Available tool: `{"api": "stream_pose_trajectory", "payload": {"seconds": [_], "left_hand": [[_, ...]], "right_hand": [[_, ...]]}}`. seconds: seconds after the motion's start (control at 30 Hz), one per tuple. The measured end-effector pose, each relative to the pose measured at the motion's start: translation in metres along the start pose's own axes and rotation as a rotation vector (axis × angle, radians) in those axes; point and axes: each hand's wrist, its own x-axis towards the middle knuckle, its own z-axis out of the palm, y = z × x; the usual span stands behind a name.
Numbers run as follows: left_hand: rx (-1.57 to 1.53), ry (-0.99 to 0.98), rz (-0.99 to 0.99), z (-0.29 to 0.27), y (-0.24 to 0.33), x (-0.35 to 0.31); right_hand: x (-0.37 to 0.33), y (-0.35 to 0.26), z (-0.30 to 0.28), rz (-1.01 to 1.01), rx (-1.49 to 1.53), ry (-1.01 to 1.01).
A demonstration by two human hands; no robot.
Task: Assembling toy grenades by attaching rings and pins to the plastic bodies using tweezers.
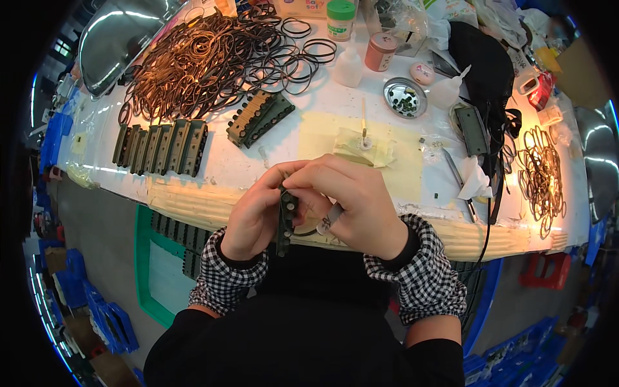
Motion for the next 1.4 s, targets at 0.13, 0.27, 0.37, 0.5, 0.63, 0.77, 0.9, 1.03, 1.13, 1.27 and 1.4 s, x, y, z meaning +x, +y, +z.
{"api": "stream_pose_trajectory", "payload": {"seconds": [0.13, 0.27, 0.37, 0.5, 0.63, 0.77, 0.9, 1.03, 1.13, 1.27, 1.4], "left_hand": [[0.067, -0.002, 0.056, -0.002, -0.004, -0.003], [0.292, 0.011, 0.071, 0.003, -0.004, -0.004], [0.208, -0.05, 0.02, -0.001, -0.003, -0.004], [0.109, -0.128, -0.075, -0.003, -0.001, -0.005], [0.134, -0.156, -0.071, -0.004, -0.004, -0.007], [0.064, -0.241, -0.088, -0.005, -0.004, -0.005], [0.116, -0.188, -0.064, -0.007, -0.008, -0.004], [0.173, -0.208, -0.033, 0.001, -0.002, -0.003], [0.132, -0.258, -0.07, -0.005, -0.005, -0.002], [0.168, -0.214, -0.054, -0.004, -0.006, -0.003], [0.221, -0.191, -0.068, -0.001, -0.002, -0.004]], "right_hand": [[-0.002, 0.004, 0.005, -0.039, -0.074, 0.065], [0.0, 0.002, 0.003, -0.074, -0.101, 0.066], [0.001, 0.003, 0.001, -0.11, -0.104, 0.038], [0.001, 0.001, -0.008, -0.252, -0.262, -0.039], [-0.001, 0.0, -0.009, -0.422, -0.417, -0.057], [-0.003, 0.001, -0.011, -0.389, -0.38, -0.084], [-0.004, 0.003, -0.008, -0.279, -0.228, -0.039], [-0.005, 0.002, -0.009, -0.118, -0.014, -0.047], [-0.003, 0.003, -0.008, -0.151, -0.036, -0.069], [-0.004, -0.001, -0.009, -0.21, -0.208, -0.162], [-0.006, 0.0, -0.004, -0.155, -0.141, -0.135]]}}
